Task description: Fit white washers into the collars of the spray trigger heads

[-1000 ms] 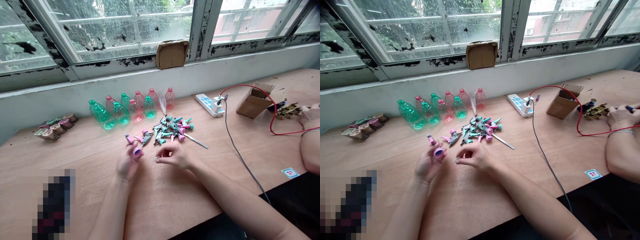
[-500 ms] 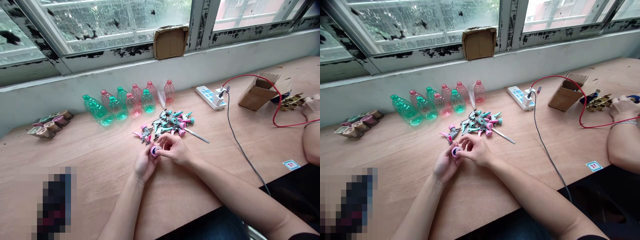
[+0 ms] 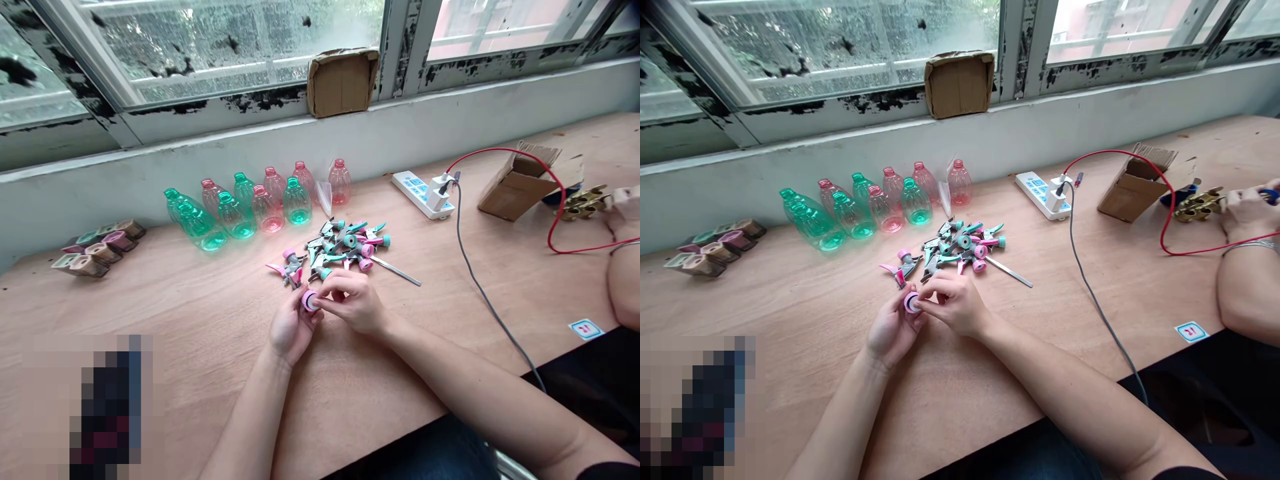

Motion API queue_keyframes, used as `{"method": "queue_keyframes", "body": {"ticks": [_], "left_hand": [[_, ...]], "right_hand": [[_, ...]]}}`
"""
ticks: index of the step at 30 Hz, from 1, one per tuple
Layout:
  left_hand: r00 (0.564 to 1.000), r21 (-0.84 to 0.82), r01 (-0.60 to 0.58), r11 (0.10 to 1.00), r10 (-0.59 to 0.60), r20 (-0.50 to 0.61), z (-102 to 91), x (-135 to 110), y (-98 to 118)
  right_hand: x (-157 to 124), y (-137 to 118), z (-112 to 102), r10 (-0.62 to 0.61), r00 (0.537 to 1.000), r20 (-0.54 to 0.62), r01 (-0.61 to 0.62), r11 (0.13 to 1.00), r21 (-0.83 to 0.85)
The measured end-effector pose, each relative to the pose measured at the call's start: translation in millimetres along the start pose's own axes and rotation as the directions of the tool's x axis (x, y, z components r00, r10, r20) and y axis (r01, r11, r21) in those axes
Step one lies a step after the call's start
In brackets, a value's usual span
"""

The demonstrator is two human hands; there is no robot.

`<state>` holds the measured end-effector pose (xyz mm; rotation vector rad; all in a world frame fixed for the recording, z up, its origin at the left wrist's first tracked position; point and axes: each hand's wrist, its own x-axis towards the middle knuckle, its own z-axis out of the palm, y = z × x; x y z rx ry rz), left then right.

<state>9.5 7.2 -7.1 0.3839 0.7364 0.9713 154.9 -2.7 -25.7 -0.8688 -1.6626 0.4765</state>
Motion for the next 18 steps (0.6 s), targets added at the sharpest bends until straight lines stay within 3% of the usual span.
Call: {"method": "queue_keyframes", "body": {"ticks": [6, 12, 18], "left_hand": [[1.0, -0.064, 0.015, 0.998, -0.016, -0.016, 2.6, 0.2, -1.6], [0.998, -0.029, -0.043, 0.999, 0.042, -0.037, 0.3, 2.9, -3.8], [0.992, 0.023, -0.126, 0.992, 0.126, -0.004, 0.1, 3.7, -8.0]], "right_hand": [[-2.6, 2.3, 1.7, -0.114, 0.993, 0.041, 0.119, 0.98, -0.161], [-2.9, -0.6, 0.6, -0.164, 0.982, 0.093, 0.186, 0.924, -0.334], [-4.0, -2.1, 3.4, -0.112, 0.992, 0.053, 0.123, 0.939, -0.32]]}}
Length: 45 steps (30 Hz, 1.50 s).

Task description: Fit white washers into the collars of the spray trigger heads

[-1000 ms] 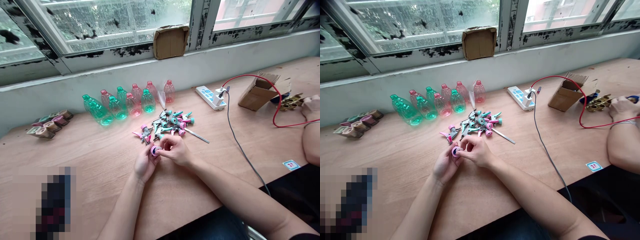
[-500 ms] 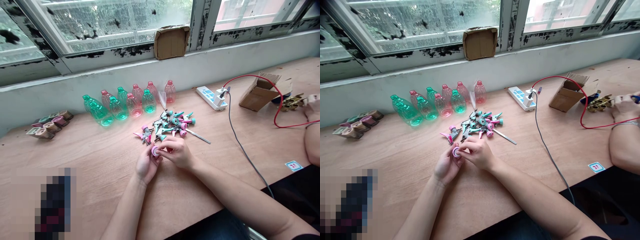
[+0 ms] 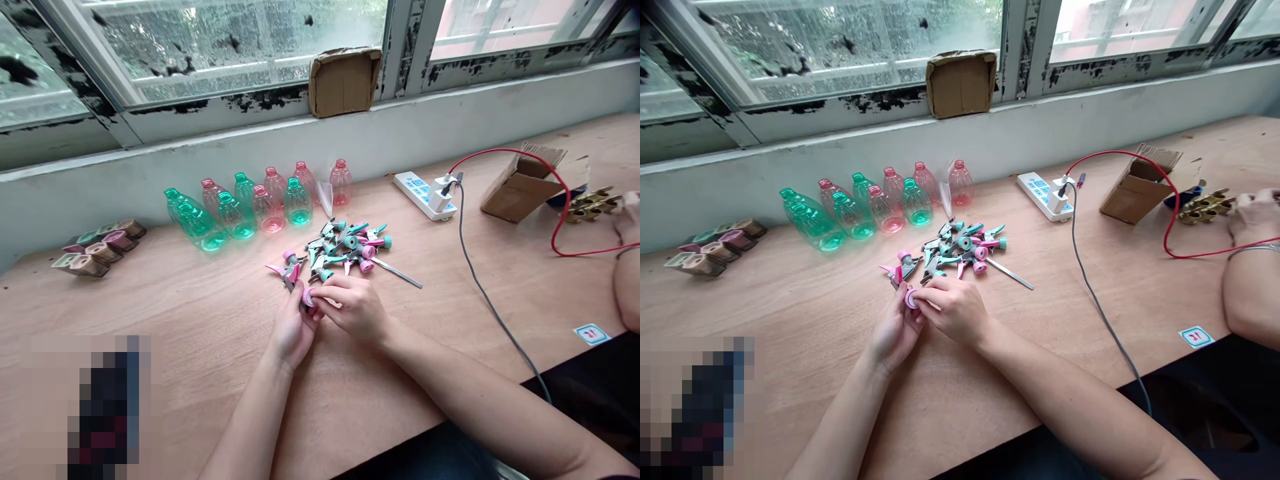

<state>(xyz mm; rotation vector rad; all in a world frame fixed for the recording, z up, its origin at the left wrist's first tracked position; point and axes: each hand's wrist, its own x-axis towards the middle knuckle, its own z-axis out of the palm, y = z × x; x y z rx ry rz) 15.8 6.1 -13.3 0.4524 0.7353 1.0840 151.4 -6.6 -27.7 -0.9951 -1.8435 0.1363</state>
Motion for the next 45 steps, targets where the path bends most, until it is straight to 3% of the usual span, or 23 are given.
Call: {"method": "queue_keyframes", "body": {"ticks": [5, 10, 17, 25, 28, 32, 38, 41, 45], "left_hand": [[1.0, -0.001, -0.019, 1.0, 0.019, -0.007, 0.4, 1, 0], [1.0, 0.009, -0.011, 1.0, 0.011, -0.024, -0.4, 1, 2], [1.0, 0.047, -0.022, 0.999, 0.023, -0.017, -1.6, 1, -2], [0.981, 0.117, -0.189, 0.975, 0.192, -0.016, -1.6, 3, -3], [0.96, 0.166, -0.271, 0.948, 0.278, -0.018, -1.5, 4, -5], [0.933, 0.236, -0.341, 0.91, 0.357, -0.031, -2.6, 2, -7], [0.93, 0.22, -0.335, 0.916, 0.359, -0.081, -5.4, -3, -6], [0.935, 0.219, -0.333, 0.917, 0.351, -0.049, -7.3, -3, -4], [0.935, 0.256, -0.342, 0.904, 0.354, 0.0, -8.4, 0, -3]], "right_hand": [[-1, 0, 1, 0.065, 0.998, 0.002, -0.065, 0.997, 0.029], [0, 5, -1, 0.043, 0.997, 0.057, -0.046, 0.997, 0.055], [0, 9, -2, 0.032, 0.998, 0.044, -0.033, 0.999, 0.018], [-1, -4, 5, 0.138, 0.99, -0.007, -0.137, 0.987, 0.089], [0, -10, 7, 0.265, 0.964, -0.023, -0.252, 0.939, 0.235], [2, -14, 8, 0.422, 0.907, 0.019, -0.387, 0.813, 0.435], [1, -12, 10, 0.477, 0.876, 0.068, -0.439, 0.734, 0.519], [0, -10, 10, 0.437, 0.898, 0.05, -0.401, 0.766, 0.503], [-1, -6, 9, 0.295, 0.955, -0.028, -0.263, 0.887, 0.379]]}}
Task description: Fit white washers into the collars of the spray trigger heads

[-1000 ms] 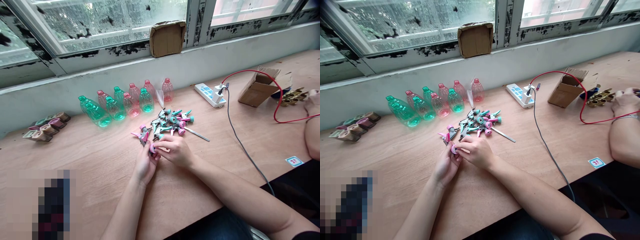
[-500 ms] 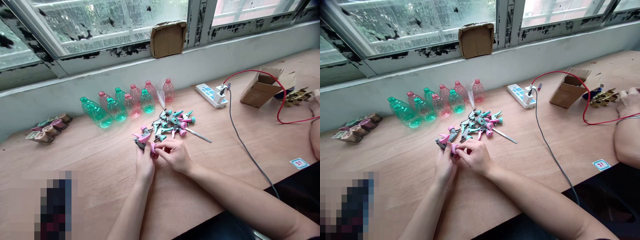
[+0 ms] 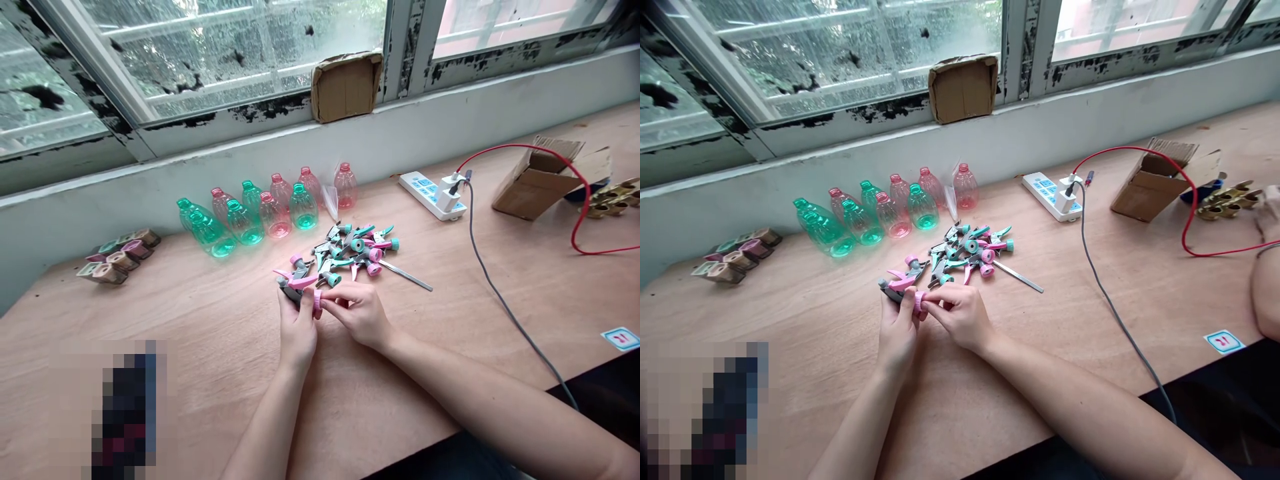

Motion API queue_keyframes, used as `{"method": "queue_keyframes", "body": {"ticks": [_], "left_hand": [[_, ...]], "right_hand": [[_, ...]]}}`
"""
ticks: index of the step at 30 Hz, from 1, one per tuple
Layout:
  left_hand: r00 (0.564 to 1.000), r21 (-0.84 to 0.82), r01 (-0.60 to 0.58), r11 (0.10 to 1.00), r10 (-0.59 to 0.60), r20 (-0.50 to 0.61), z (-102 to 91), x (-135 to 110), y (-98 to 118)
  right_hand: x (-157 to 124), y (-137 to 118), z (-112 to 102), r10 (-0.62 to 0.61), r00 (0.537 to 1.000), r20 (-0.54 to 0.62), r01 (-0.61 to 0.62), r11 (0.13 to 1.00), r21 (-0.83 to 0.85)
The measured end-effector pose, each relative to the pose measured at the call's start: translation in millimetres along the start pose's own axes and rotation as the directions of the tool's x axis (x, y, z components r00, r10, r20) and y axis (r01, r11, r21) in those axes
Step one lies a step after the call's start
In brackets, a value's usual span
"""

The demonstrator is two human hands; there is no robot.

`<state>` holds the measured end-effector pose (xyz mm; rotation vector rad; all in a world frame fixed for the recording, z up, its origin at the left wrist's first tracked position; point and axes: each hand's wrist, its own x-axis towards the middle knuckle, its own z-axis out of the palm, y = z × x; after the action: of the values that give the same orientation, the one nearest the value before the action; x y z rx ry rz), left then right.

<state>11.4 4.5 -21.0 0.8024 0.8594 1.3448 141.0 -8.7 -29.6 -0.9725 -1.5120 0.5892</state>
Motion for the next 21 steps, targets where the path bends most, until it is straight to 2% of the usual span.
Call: {"method": "queue_keyframes", "body": {"ticks": [4, 7, 10, 13, 21], "left_hand": [[0.998, -0.013, 0.057, 0.998, -0.057, -0.007, 1.4, 2, 1], [0.983, -0.084, 0.184, 0.979, -0.184, -0.001, 2.0, 2, 3], [0.966, -0.1, 0.259, 0.961, -0.258, 0.018, 1.7, 2, 4], [0.96, -0.087, 0.281, 0.956, -0.281, 0.007, 1.5, 2, 3], [0.963, -0.076, 0.269, 0.96, -0.269, 0.011, 1.2, 2, 0]], "right_hand": [[1, 5, -3, -0.15, 0.988, 0.039, 0.154, 0.976, -0.153], [2, 8, -5, -0.204, 0.972, 0.114, 0.228, 0.939, -0.258], [3, 9, -7, -0.237, 0.954, 0.186, 0.286, 0.907, -0.31], [4, 12, -10, -0.254, 0.942, 0.217, 0.315, 0.892, -0.323], [3, 12, -11, -0.309, 0.932, 0.187, 0.358, 0.864, -0.355]]}}
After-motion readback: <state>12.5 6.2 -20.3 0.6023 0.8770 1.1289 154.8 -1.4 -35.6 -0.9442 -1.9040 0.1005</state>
